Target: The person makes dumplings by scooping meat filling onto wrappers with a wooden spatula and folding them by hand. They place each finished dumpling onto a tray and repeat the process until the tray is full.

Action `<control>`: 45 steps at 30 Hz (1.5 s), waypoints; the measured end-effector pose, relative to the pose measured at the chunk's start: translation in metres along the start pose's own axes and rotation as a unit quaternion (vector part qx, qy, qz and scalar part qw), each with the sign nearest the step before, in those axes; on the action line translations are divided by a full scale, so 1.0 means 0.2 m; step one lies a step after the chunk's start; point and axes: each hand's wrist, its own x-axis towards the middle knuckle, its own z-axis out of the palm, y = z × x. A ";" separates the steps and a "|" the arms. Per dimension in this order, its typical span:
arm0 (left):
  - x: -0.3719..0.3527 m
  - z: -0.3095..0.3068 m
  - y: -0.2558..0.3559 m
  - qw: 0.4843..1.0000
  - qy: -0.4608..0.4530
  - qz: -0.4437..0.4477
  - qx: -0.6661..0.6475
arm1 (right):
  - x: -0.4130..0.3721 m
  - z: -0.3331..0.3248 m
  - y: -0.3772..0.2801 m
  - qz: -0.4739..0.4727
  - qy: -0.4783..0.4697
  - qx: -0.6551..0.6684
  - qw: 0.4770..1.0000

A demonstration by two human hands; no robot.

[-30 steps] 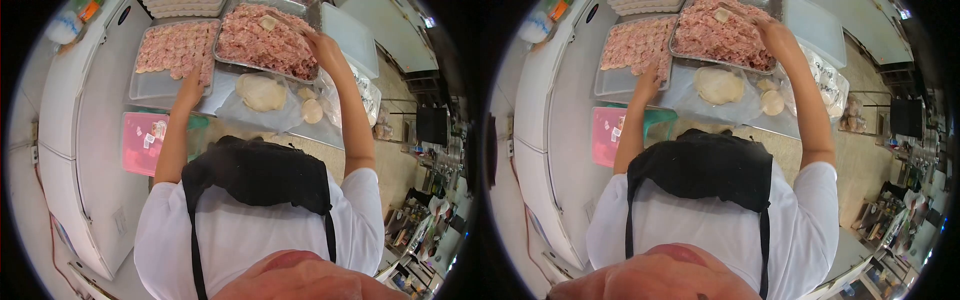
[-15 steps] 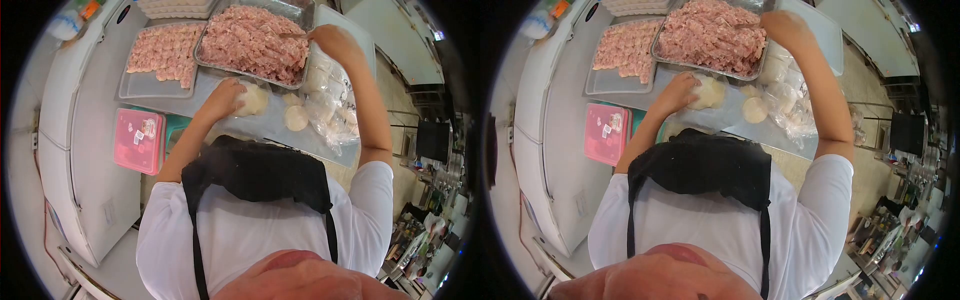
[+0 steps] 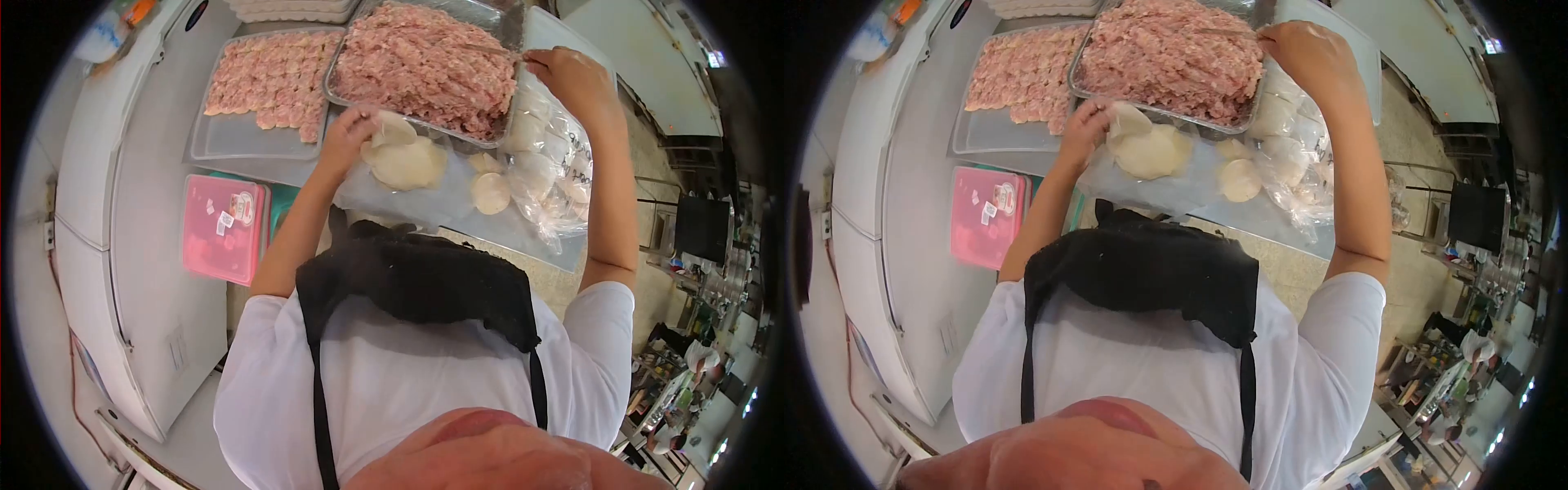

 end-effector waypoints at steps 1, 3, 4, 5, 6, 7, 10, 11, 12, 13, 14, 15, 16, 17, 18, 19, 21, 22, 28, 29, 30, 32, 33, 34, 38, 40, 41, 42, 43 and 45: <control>0.03 -0.04 -0.01 0.982 0.005 -0.043 -0.185 | 0.03 -0.03 -0.07 0.010 0.028 -0.003 1.000; 0.03 -0.07 0.08 0.889 0.048 -0.145 -0.431 | 0.13 0.07 -0.19 -0.053 0.025 -0.010 0.998; 0.02 -0.10 0.08 0.911 0.037 -0.118 -0.393 | 0.19 0.13 -0.27 -0.083 0.022 -0.013 0.996; 0.02 -0.14 0.08 0.931 0.026 -0.093 -0.353 | 0.25 0.17 -0.37 -0.077 0.013 -0.027 0.997; 0.02 -0.18 0.08 0.948 0.014 -0.066 -0.311 | 0.32 0.21 -0.47 -0.070 0.004 -0.040 0.997; 0.01 -0.22 0.08 0.952 0.023 -0.074 -0.295 | 0.37 0.28 -0.55 -0.089 0.031 -0.044 0.995; 0.01 -0.37 0.09 0.950 0.057 -0.104 -0.290 | 0.45 0.44 -0.70 -0.128 0.075 -0.042 0.988; 0.02 -0.44 0.10 0.938 0.073 -0.115 -0.319 | 0.44 0.46 -0.73 -0.130 0.067 -0.036 0.989; 0.02 -0.49 0.10 0.925 0.087 -0.128 -0.348 | 0.42 0.46 -0.77 -0.131 0.056 -0.030 0.989; 0.02 -0.53 0.11 0.917 0.092 -0.130 -0.365 | 0.39 0.45 -0.78 -0.123 0.030 -0.028 0.992; 0.04 -0.58 0.12 0.911 0.095 -0.129 -0.381 | 0.37 0.44 -0.79 -0.116 0.006 -0.028 0.993; 0.05 -0.61 0.14 0.904 0.100 -0.128 -0.396 | 0.35 0.43 -0.79 -0.109 -0.018 -0.025 0.994; 0.07 -0.63 0.14 0.926 0.118 -0.103 -0.343 | 0.34 0.47 -0.79 -0.093 -0.007 -0.008 0.996; 0.09 -0.65 0.14 0.945 0.135 -0.078 -0.289 | 0.30 0.53 -0.79 -0.078 0.002 0.009 0.997; 0.12 -0.66 0.14 0.959 0.150 -0.054 -0.234 | 0.28 0.54 -0.81 -0.060 0.010 0.026 0.998; 0.14 -0.66 0.14 0.954 0.161 -0.047 -0.249 | 0.24 0.55 -0.81 -0.034 -0.003 0.051 0.998; 0.20 -0.65 0.14 0.943 0.179 -0.033 -0.278 | 0.14 0.54 -0.81 0.020 -0.027 0.101 0.994; 0.24 -0.64 0.12 0.942 0.177 -0.024 -0.285 | 0.12 0.56 -0.79 0.040 -0.028 0.168 0.985; 0.36 -0.36 0.20 0.939 0.109 -0.056 -0.321 | -0.06 0.59 -0.61 0.140 -0.005 0.460 0.877; 0.37 -0.27 0.22 0.930 0.081 -0.070 -0.352 | -0.09 0.55 -0.61 0.184 0.004 0.480 0.858; 0.37 -0.18 0.25 0.919 0.055 -0.084 -0.382 | -0.11 0.52 -0.60 0.225 0.012 0.500 0.836; 0.36 0.01 0.37 0.894 0.040 -0.083 -0.438 | -0.10 0.44 -0.66 0.204 0.066 0.508 0.834; 0.36 0.06 0.42 0.880 0.034 -0.082 -0.466 | -0.10 0.43 -0.67 0.193 0.093 0.511 0.832; 0.38 0.08 0.43 0.872 0.028 -0.080 -0.483 | -0.11 0.47 -0.64 0.161 0.110 0.484 0.853; 0.46 0.07 0.43 0.870 0.073 -0.079 -0.482 | -0.14 0.40 -0.51 0.103 0.047 0.251 0.961; 0.45 0.05 0.40 0.874 0.110 -0.041 -0.471 | -0.14 0.29 -0.51 0.100 0.042 0.178 0.978; 0.43 0.05 0.40 0.866 0.109 -0.044 -0.485 | -0.13 0.28 -0.54 0.095 0.080 0.198 0.972; 0.40 0.06 0.44 0.868 0.088 -0.046 -0.487 | -0.13 0.28 -0.55 0.091 0.117 0.217 0.965; 0.38 0.08 0.48 0.868 0.067 -0.048 -0.489 | -0.11 0.30 -0.53 0.067 0.106 0.212 0.969; 0.38 0.05 0.45 0.878 0.065 -0.047 -0.473 | -0.08 0.36 -0.48 0.021 0.082 0.202 0.976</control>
